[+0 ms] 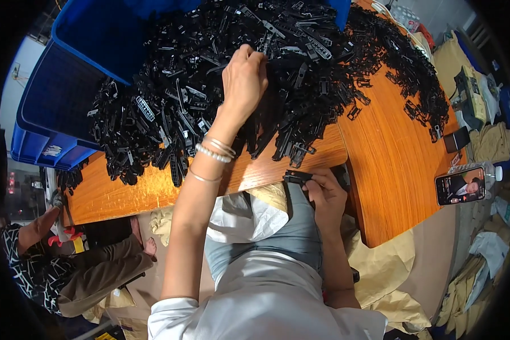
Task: Assembling black plastic hair clips by snapping the components together.
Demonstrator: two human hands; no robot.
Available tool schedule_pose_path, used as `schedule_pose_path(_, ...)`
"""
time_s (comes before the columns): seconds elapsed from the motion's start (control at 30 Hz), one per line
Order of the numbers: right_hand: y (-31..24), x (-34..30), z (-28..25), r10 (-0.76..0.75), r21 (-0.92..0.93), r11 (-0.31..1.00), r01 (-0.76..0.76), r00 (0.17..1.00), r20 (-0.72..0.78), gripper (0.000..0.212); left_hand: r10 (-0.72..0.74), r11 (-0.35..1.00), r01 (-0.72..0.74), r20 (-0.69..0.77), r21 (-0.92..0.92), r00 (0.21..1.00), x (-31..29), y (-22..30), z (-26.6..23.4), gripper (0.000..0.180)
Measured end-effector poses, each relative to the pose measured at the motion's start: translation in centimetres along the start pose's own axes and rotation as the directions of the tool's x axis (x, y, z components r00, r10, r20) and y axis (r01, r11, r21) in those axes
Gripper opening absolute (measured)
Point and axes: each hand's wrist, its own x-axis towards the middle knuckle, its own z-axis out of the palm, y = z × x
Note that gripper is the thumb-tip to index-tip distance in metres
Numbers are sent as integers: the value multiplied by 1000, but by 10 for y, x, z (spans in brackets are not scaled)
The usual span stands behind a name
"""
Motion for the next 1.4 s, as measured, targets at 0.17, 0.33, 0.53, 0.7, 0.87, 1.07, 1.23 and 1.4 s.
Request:
schedule_pose_path(0.17,-9,-4,5,23,-69,997,-20,999,45,11,-70,941,48,56,334,996,27,-18,23,12)
schedule_pose_path(0.33,-9,-2,4,32,-83,996,-31,999,17,13,-133,963,176,-210,203,969,25,-16,14,12)
schedule_pose_path(0.53,-14,19,6,-129,-97,988,124,990,-53,13,-466,348,646,473,-679,748,-39,27,-55,5)
schedule_pose_path(0.7,-31,27,20,-146,-117,982,146,989,6,10,-251,-5,796,771,-605,585,-80,52,-80,14)
schedule_pose_path(0.87,-32,21,27,-139,-226,965,134,990,-7,8,-197,38,848,828,-529,526,-97,53,-75,35)
schedule_pose_path(1.07,-24,17,25,-88,-178,979,95,995,44,12,-280,20,824,788,-567,549,-110,71,-67,12)
schedule_pose_path(1.23,-28,14,32,19,-40,999,-16,998,65,15,-217,143,722,690,-677,691,-118,72,-66,10)
schedule_pose_path(1.4,-17,7,20,97,-23,995,-96,991,95,16,-55,259,704,718,-661,694,-122,61,-63,16)
